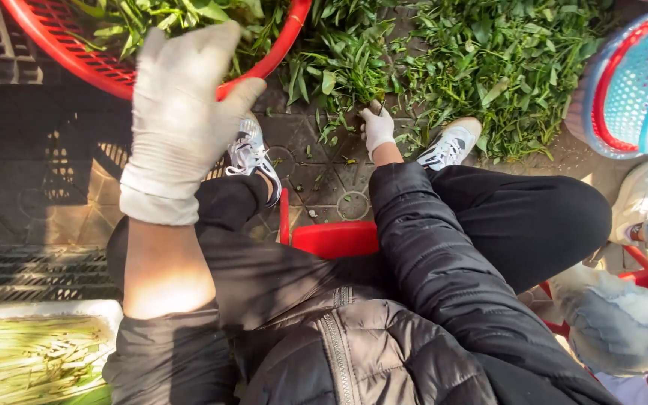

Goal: A person wearing gloves sorts through leafy green vegetables, trims them with a small knife, and places them into different baskets.

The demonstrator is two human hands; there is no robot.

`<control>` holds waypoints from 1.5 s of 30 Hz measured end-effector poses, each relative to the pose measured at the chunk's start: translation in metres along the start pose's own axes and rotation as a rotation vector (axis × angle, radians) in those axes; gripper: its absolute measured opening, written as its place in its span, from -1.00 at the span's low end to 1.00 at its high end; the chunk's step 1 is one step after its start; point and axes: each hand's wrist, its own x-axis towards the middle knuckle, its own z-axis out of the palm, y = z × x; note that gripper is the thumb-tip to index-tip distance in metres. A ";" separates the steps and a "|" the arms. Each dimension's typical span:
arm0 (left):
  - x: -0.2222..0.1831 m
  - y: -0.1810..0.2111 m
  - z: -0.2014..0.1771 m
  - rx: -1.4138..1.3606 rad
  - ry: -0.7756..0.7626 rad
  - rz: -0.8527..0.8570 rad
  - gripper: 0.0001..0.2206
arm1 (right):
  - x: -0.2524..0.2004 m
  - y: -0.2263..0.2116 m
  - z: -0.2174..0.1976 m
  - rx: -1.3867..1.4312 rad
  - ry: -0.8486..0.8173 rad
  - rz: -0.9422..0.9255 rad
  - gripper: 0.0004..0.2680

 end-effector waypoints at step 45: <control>0.035 0.019 0.199 -0.293 -0.344 -0.326 -0.87 | -0.241 -0.160 -0.024 0.145 -0.632 -0.393 -0.57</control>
